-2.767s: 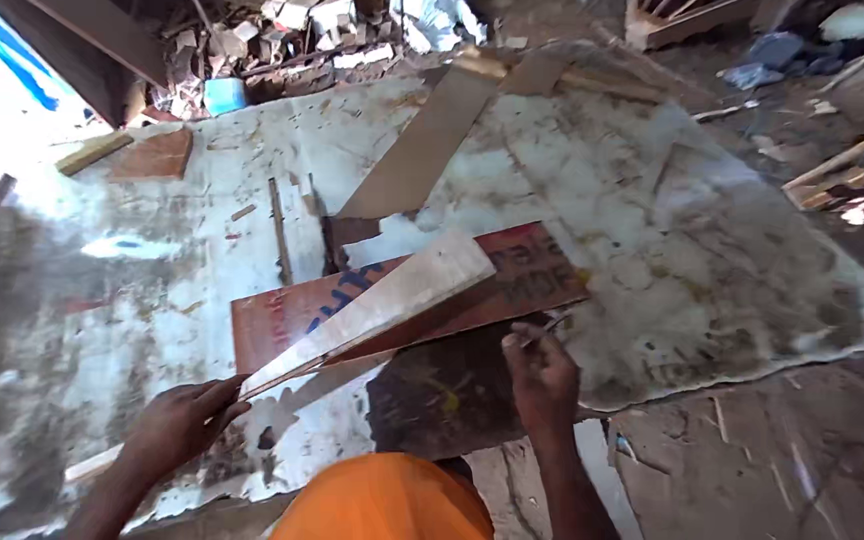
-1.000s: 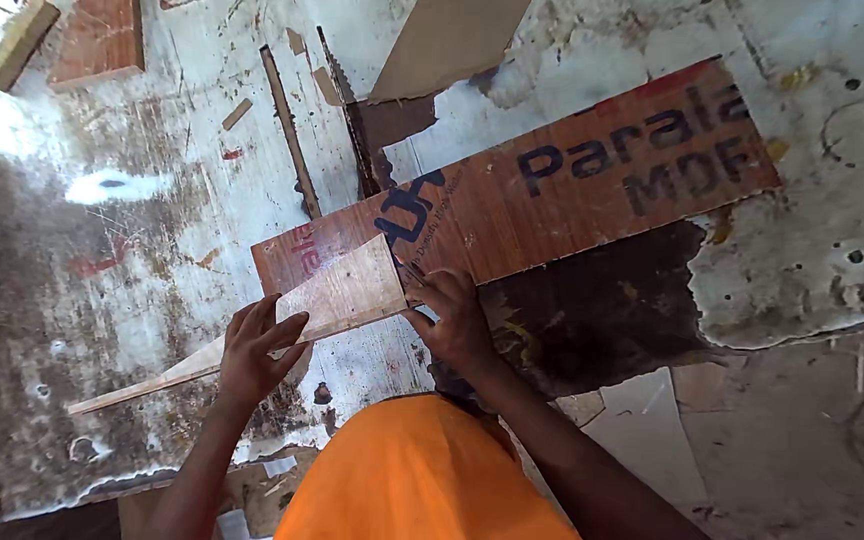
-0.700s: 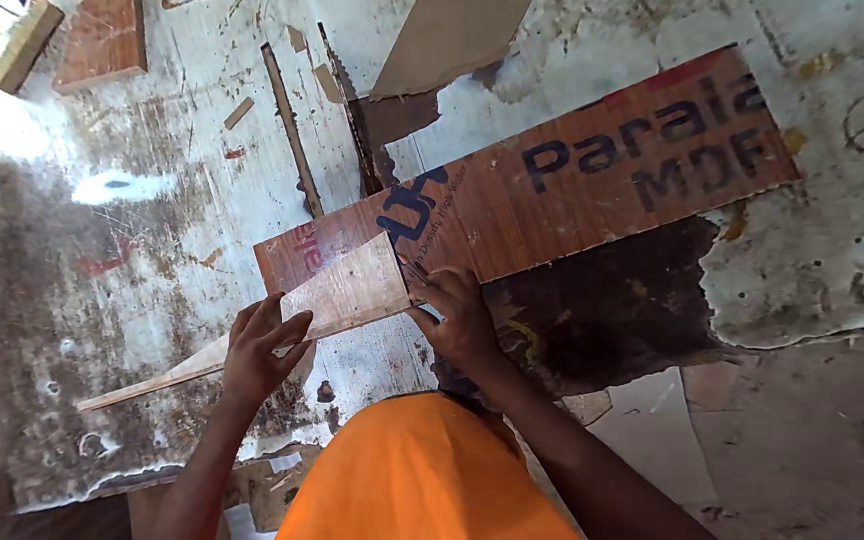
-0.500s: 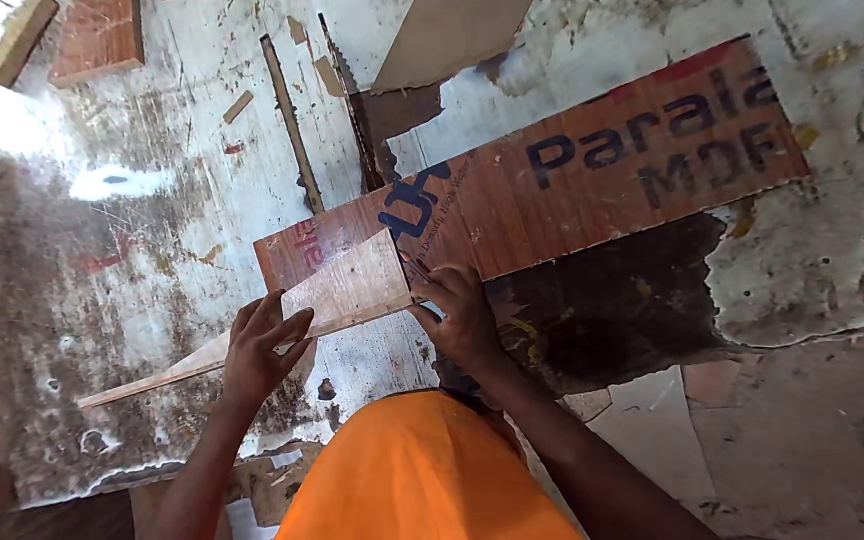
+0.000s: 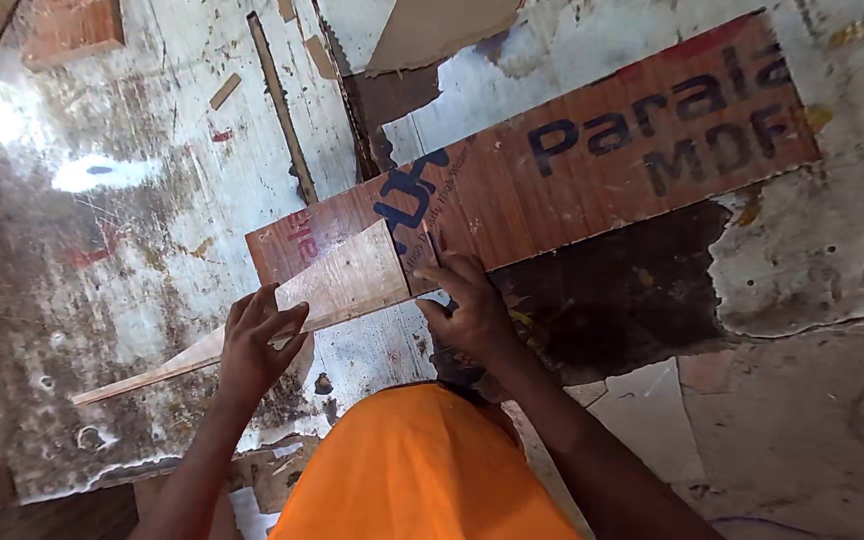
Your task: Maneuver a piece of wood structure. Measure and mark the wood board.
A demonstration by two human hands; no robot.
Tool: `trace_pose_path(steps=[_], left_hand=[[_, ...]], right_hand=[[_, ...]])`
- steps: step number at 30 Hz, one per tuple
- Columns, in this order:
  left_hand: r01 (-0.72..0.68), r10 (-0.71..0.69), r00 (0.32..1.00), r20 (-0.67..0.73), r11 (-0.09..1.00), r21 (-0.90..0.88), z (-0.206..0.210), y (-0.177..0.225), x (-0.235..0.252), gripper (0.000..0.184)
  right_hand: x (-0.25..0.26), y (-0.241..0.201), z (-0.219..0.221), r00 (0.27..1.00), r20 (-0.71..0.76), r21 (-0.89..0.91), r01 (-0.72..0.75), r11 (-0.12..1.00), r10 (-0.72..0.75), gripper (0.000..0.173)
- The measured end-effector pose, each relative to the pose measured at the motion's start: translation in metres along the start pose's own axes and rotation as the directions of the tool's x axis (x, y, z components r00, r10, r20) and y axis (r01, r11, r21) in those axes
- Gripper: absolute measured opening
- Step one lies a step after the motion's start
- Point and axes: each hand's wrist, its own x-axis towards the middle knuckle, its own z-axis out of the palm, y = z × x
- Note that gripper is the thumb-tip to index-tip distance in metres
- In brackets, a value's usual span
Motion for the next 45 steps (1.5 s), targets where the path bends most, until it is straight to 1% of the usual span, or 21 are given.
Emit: trace_pose_path(steps=[2,6,7,10,11,12,16,18,21,23,28,32,34,35,36,38,39,40,42,43,45], left_hand=[[0.003,-0.003,1.0,0.001,1.0,-0.001,0.0,0.0,-0.001,0.04],[0.005,-0.005,1.0,0.011,1.0,-0.001,-0.001,-0.001,0.0,0.04],[0.003,-0.003,1.0,0.005,1.0,-0.005,-0.001,-0.001,0.0,0.04],[0.012,-0.012,1.0,0.005,1.0,-0.014,-0.001,-0.001,-0.001,0.04],[0.017,-0.017,1.0,0.007,1.0,-0.014,-0.001,-0.001,-0.001,0.04],[0.024,-0.024,1.0,0.006,1.0,-0.014,-0.001,-0.001,-0.001,0.04],[0.03,-0.03,0.999,0.015,1.0,-0.008,-0.001,0.0,-0.001,0.038],[0.03,-0.03,0.999,0.016,1.0,-0.008,-0.001,0.0,-0.001,0.037],[0.037,-0.037,0.999,0.014,0.999,-0.014,-0.002,0.0,-0.001,0.037],[0.047,-0.046,0.999,0.017,0.999,-0.021,-0.002,0.0,-0.001,0.038],[0.027,-0.027,1.0,0.004,0.999,-0.036,-0.001,-0.002,-0.001,0.04],[0.024,-0.024,1.0,-0.002,0.998,-0.054,-0.001,-0.002,-0.001,0.039],[0.02,-0.021,1.0,-0.004,0.998,-0.057,0.0,-0.003,-0.001,0.037],[0.017,-0.017,1.0,-0.008,0.998,-0.063,0.0,-0.004,-0.002,0.037],[0.017,-0.017,1.0,-0.007,0.998,-0.068,0.001,-0.004,-0.002,0.038],[0.019,-0.02,1.0,-0.008,0.997,-0.073,0.001,-0.005,-0.002,0.039],[0.023,-0.024,1.0,-0.004,0.997,-0.072,0.001,-0.005,-0.002,0.039],[0.026,-0.026,1.0,-0.002,0.997,-0.073,0.0,-0.005,-0.002,0.04],[0.025,-0.025,1.0,-0.001,0.996,-0.082,0.0,-0.003,-0.002,0.041],[0.022,-0.022,1.0,-0.002,0.996,-0.082,0.0,-0.003,-0.002,0.041],[0.014,-0.014,1.0,-0.004,0.997,-0.075,0.001,-0.004,-0.002,0.041]], right_hand=[[0.0,-0.002,-0.007,0.999,0.012,0.06,-0.05,0.997,0.049,0.042],[0.003,-0.002,-0.012,0.993,-0.034,0.277,-0.099,0.956,0.112,0.055],[0.003,-0.001,-0.012,0.991,-0.05,0.33,-0.104,0.938,0.128,0.054],[0.005,-0.003,-0.011,0.982,-0.117,0.465,-0.078,0.882,0.148,0.032],[0.007,-0.004,-0.011,0.98,-0.137,0.495,-0.056,0.867,0.142,0.029],[0.008,-0.005,-0.012,0.979,-0.156,0.508,-0.037,0.86,0.134,0.03],[0.018,-0.009,-0.009,0.969,-0.202,0.466,-0.035,0.884,0.145,0.039],[0.025,-0.013,-0.007,0.965,-0.196,0.449,-0.07,0.891,0.175,0.036],[0.037,-0.02,-0.003,0.964,-0.15,0.445,-0.131,0.886,0.218,0.029],[0.043,-0.023,0.0,0.958,-0.129,0.424,-0.179,0.888,0.255,0.027],[0.053,-0.024,0.005,0.95,-0.116,0.37,-0.229,0.901,0.289,0.026],[0.054,-0.023,0.007,0.952,-0.115,0.358,-0.227,0.906,0.284,0.026],[0.054,-0.02,0.008,0.961,-0.114,0.321,-0.204,0.925,0.252,0.029],[0.052,-0.018,0.009,0.971,-0.102,0.268,-0.183,0.946,0.217,0.032],[0.05,-0.017,0.009,0.984,-0.069,0.204,-0.15,0.967,0.167,0.034],[0.042,-0.016,0.009,0.999,0.024,0.086,-0.043,0.995,0.041,0.032],[0.037,-0.016,0.009,0.996,0.087,0.025,-0.002,1.0,0.0,0.036],[0.032,-0.017,0.009,0.99,0.142,-0.03,0.025,0.999,-0.021,0.043],[0.024,-0.018,0.012,0.978,0.204,-0.101,0.059,0.993,-0.038,0.057],[0.021,-0.018,0.015,0.978,0.206,-0.118,0.068,0.991,-0.043,0.058],[0.016,-0.015,0.019,0.983,0.171,-0.116,0.088,0.989,-0.068,0.052]])
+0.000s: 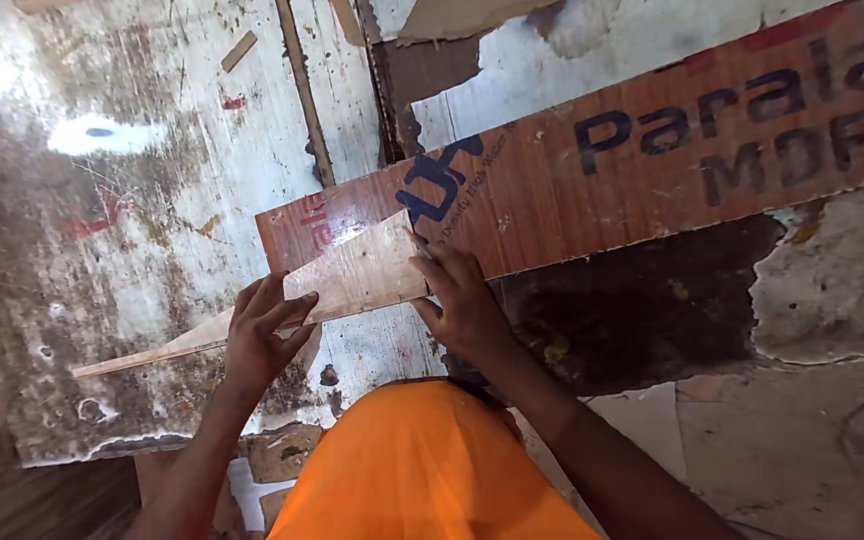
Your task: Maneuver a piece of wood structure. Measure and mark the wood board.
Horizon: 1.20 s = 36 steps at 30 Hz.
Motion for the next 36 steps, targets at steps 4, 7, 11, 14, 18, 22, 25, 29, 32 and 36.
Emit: trace_pose_path(steps=[4,7,11,14,18,22,25,29,32,36], left_hand=[[0.001,-0.001,1.0,0.016,1.0,0.013,-0.002,0.0,0.0,0.04],[0.008,-0.008,1.0,0.012,1.0,-0.003,-0.002,0.0,0.0,0.04],[0.002,-0.002,1.0,0.006,1.0,0.002,-0.002,0.001,0.0,0.04],[0.002,-0.002,1.0,0.006,1.0,0.009,-0.001,0.0,-0.001,0.04],[-0.004,0.004,1.0,-0.009,1.0,-0.003,0.001,-0.001,-0.001,0.041],[-0.015,0.015,1.0,-0.016,1.0,-0.006,0.001,0.0,0.0,0.041],[-0.003,0.003,1.0,-0.011,1.0,0.002,0.0,0.001,0.0,0.04],[0.023,-0.023,1.0,0.007,0.999,0.036,-0.003,0.004,0.003,0.043],[0.031,-0.032,0.999,0.011,0.997,0.074,-0.003,0.006,0.004,0.046],[0.027,-0.029,0.999,0.024,0.997,0.074,-0.003,0.007,0.005,0.045]], right_hand=[[0.0,-0.003,-0.005,1.0,0.009,0.012,0.007,1.0,-0.007,0.043],[-0.002,-0.007,-0.011,0.999,0.049,0.009,0.004,1.0,-0.005,0.041],[-0.002,-0.004,-0.009,0.999,0.026,0.0,0.045,0.999,-0.045,0.038],[-0.002,-0.001,-0.006,0.998,0.005,-0.005,0.056,0.998,-0.056,0.038],[0.0,0.006,-0.002,0.997,-0.03,0.01,0.077,0.997,-0.076,0.037],[0.0,0.004,-0.002,0.998,-0.032,0.009,0.056,0.998,-0.056,0.037],[0.0,0.004,-0.002,0.998,-0.032,0.01,0.058,0.998,-0.058,0.036],[0.001,0.003,-0.002,0.998,-0.035,0.017,0.054,0.998,-0.053,0.036],[0.001,0.002,-0.005,0.999,-0.028,0.024,0.046,0.999,-0.046,0.037],[0.001,0.002,-0.006,0.998,-0.028,0.03,0.053,0.998,-0.052,0.036]])
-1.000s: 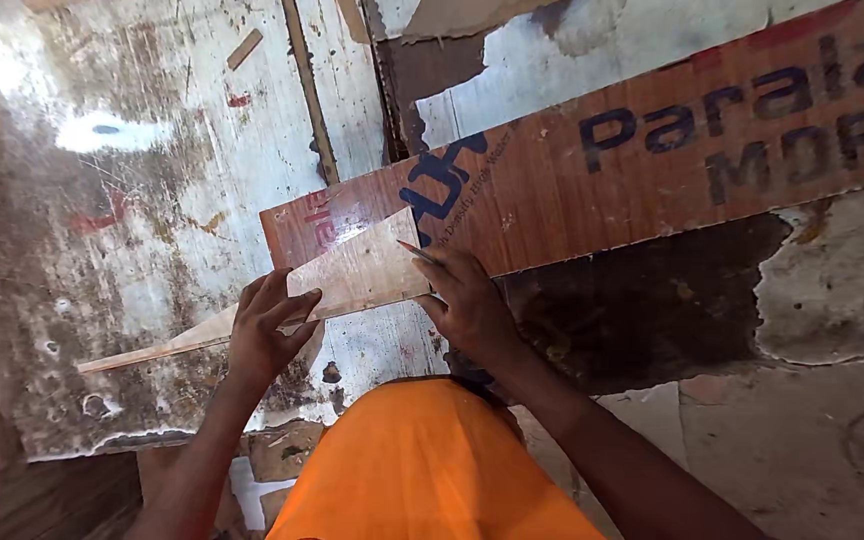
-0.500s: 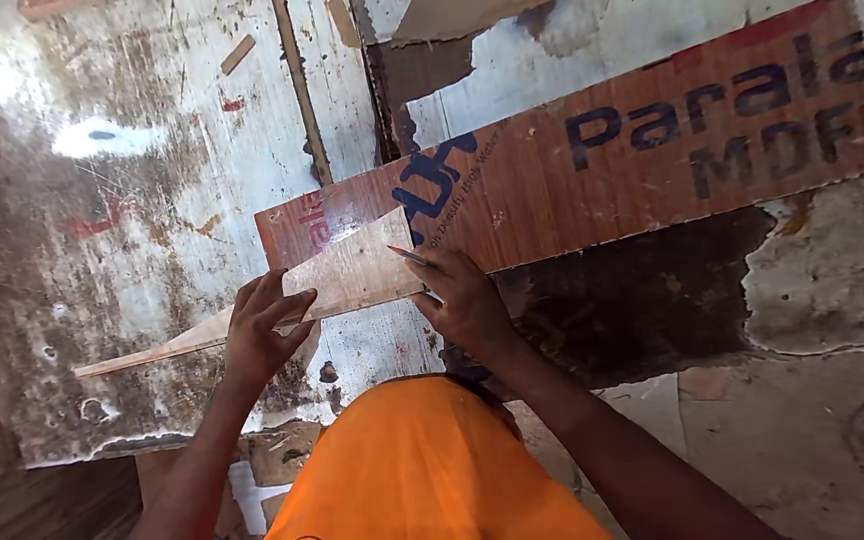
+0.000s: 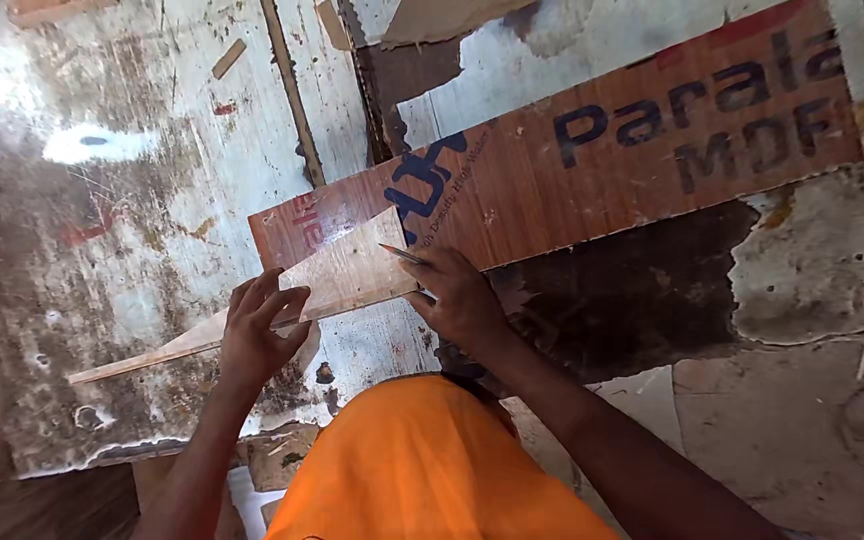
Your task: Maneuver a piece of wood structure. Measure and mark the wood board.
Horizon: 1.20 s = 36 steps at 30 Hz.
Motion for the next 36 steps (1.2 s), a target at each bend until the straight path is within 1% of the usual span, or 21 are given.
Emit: trace_pose_path(steps=[3,6,9,11,12,14,16,17,18,20,21,22,23,24,25,26,27,29,31,33,36], left_hand=[[-0.035,0.032,0.997,0.065,0.998,0.05,0.0,0.017,0.009,0.043],[-0.101,0.095,0.991,0.094,0.993,0.063,0.007,0.042,0.023,0.047],[-0.071,0.058,0.995,0.086,0.986,0.153,0.015,0.059,0.032,0.05],[-0.041,0.022,0.995,0.097,0.978,0.203,0.015,0.063,0.037,0.046],[-0.035,0.012,0.994,0.11,0.976,0.215,0.014,0.065,0.038,0.045],[-0.025,-0.002,0.992,0.125,0.975,0.221,0.01,0.067,0.041,0.046],[-0.012,-0.019,0.991,0.134,0.975,0.222,0.008,0.067,0.042,0.045],[-0.006,-0.024,0.991,0.133,0.975,0.22,0.008,0.067,0.042,0.045],[0.002,-0.03,0.991,0.129,0.977,0.215,0.007,0.068,0.043,0.046],[0.02,-0.043,0.992,0.115,0.982,0.189,0.007,0.07,0.045,0.053],[0.031,-0.052,0.992,0.116,0.984,0.178,0.006,0.071,0.046,0.061],[0.045,-0.067,0.99,0.123,0.983,0.176,0.006,0.073,0.047,0.071],[0.059,-0.084,0.987,0.133,0.981,0.184,0.005,0.074,0.048,0.08],[0.068,-0.099,0.984,0.146,0.978,0.199,0.005,0.075,0.049,0.086],[0.071,-0.107,0.982,0.157,0.973,0.218,0.005,0.076,0.05,0.087],[0.074,-0.113,0.98,0.166,0.971,0.227,0.004,0.076,0.051,0.086],[0.074,-0.114,0.979,0.17,0.971,0.229,0.005,0.077,0.051,0.084],[0.076,-0.114,0.98,0.166,0.972,0.223,0.005,0.077,0.052,0.082],[0.091,-0.129,0.978,0.164,0.971,0.222,0.005,0.077,0.052,0.083],[0.103,-0.142,0.978,0.15,0.965,0.24,0.005,0.079,0.053,0.089],[0.129,-0.185,0.967,0.175,0.949,0.289,0.005,0.082,0.056,0.098]], right_hand=[[0.0,0.001,0.0,1.0,0.0,-0.003,0.004,1.0,-0.004,0.037],[0.0,0.002,0.002,1.0,-0.006,-0.005,0.005,1.0,-0.005,0.037],[0.0,0.002,0.003,1.0,-0.013,-0.019,0.008,1.0,-0.008,0.035],[0.0,0.003,0.0,1.0,0.007,-0.005,0.001,1.0,-0.001,0.037],[0.0,0.002,-0.004,0.999,0.032,0.034,-0.022,0.999,0.021,0.04],[0.004,0.003,-0.017,0.992,0.064,0.179,-0.114,0.977,0.104,0.047],[0.009,0.008,-0.024,0.978,0.021,0.313,-0.202,0.928,0.206,0.05],[0.012,0.01,-0.025,0.971,-0.01,0.363,-0.218,0.906,0.238,0.049],[0.015,0.012,-0.027,0.967,-0.034,0.413,-0.215,0.885,0.251,0.049],[0.023,0.014,-0.031,0.973,-0.041,0.552,-0.167,0.817,0.226,0.06],[0.027,0.014,-0.034,0.98,-0.028,0.624,-0.138,0.769,0.198,0.069],[0.032,0.014,-0.036,0.984,-0.016,0.68,-0.117,0.723,0.175,0.074],[0.036,0.012,-0.039,0.985,-0.019,0.717,-0.105,0.69,0.17,0.071],[0.038,0.01,-0.04,0.98,-0.047,0.745,-0.093,0.66,0.192,0.058],[0.041,0.009,-0.041,0.968,-0.099,0.752,-0.079,0.654,0.23,0.04],[0.042,0.008,-0.041,0.953,-0.144,0.745,-0.072,0.663,0.265,0.025],[0.044,0.01,-0.04,0.941,-0.184,0.727,-0.065,0.683,0.285,0.021],[0.047,0.014,-0.037,0.922,-0.255,0.672,-0.049,0.739,0.293,0.027],[0.047,0.017,-0.032,0.904,-0.306,0.611,-0.053,0.79,0.298,0.022],[0.046,0.017,-0.027,0.892,-0.299,0.595,-0.105,0.797,0.34,0.017],[0.049,0.014,-0.019,0.873,-0.294,0.555,-0.175,0.813,0.388,0.014]])
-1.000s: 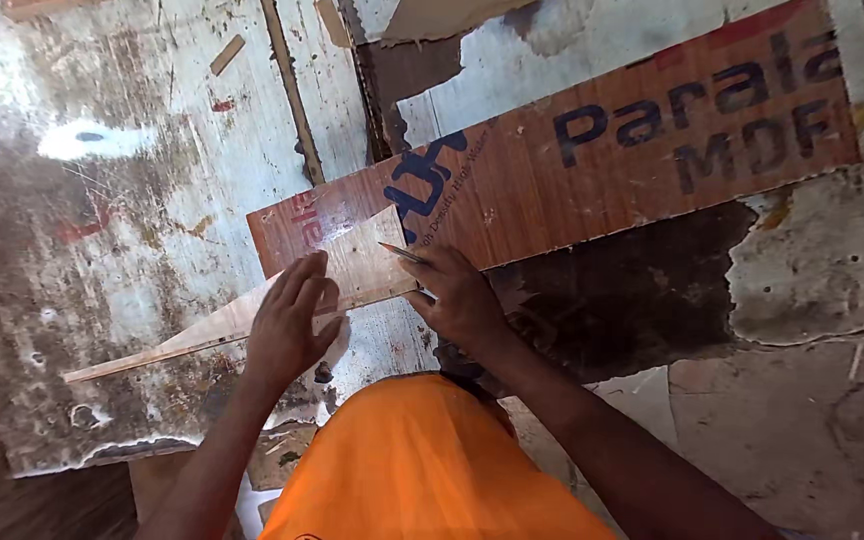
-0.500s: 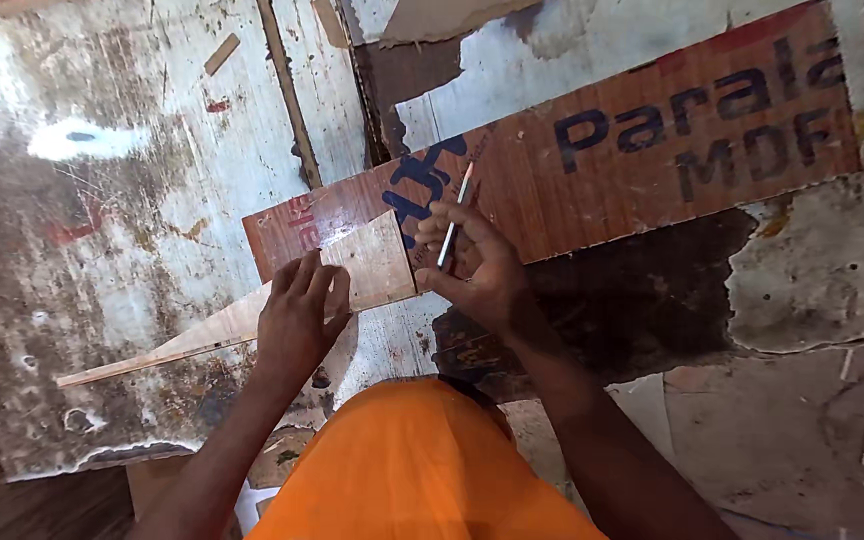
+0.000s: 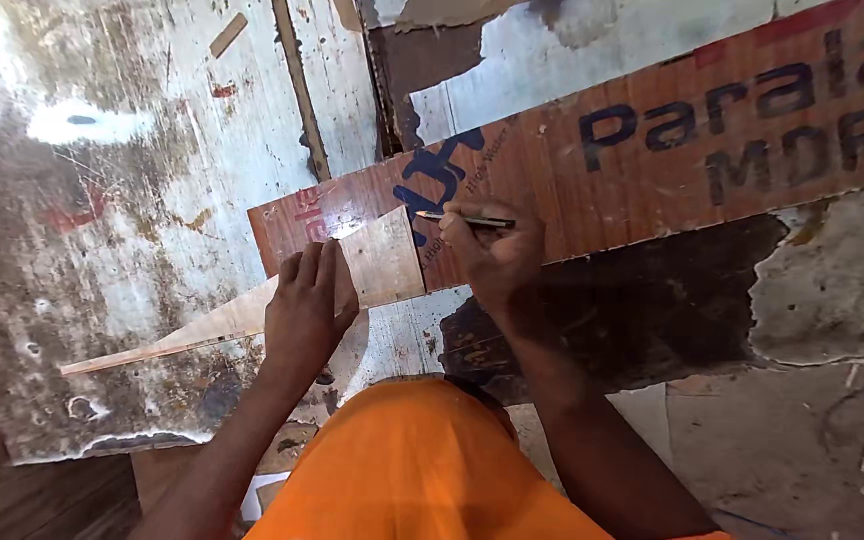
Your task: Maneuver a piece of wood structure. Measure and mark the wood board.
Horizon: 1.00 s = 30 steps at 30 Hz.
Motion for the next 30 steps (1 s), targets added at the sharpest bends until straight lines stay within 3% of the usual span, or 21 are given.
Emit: trace_pose_path(steps=[7,10,13,17,21,26,30], left_hand=[[-0.005,0.005,1.0,-0.01,1.0,0.015,0.0,-0.002,0.001,0.097],[0.01,-0.01,1.0,0.002,1.0,0.01,-0.001,-0.002,0.001,0.098],[0.008,-0.008,1.0,-0.006,1.0,0.005,-0.001,-0.002,0.001,0.097],[0.007,-0.007,1.0,-0.004,1.0,-0.006,-0.001,-0.003,0.002,0.097],[0.016,-0.016,1.0,0.003,1.0,-0.019,-0.001,-0.004,0.001,0.096],[0.008,-0.008,1.0,-0.011,1.0,-0.012,0.0,-0.004,0.001,0.097],[0.002,-0.002,1.0,-0.019,1.0,0.0,0.0,-0.005,0.002,0.096]], right_hand=[[0.003,0.003,0.018,1.0,-0.024,-0.293,-0.026,0.956,0.02,0.014],[0.005,-0.002,0.017,0.999,0.04,-0.302,0.016,0.953,-0.004,0.013],[-0.003,-0.016,0.005,0.988,0.124,-0.364,-0.046,0.93,0.097,0.013],[-0.039,-0.028,-0.017,0.967,0.227,-0.39,-0.017,0.921,0.114,0.013],[-0.051,-0.046,-0.04,0.889,0.317,-0.43,-0.177,0.885,0.331,0.011],[-0.015,-0.027,-0.013,0.986,0.126,-0.273,-0.071,0.959,0.109,0.014],[0.008,-0.004,0.016,0.994,0.058,-0.246,-0.078,0.966,0.095,0.014]])
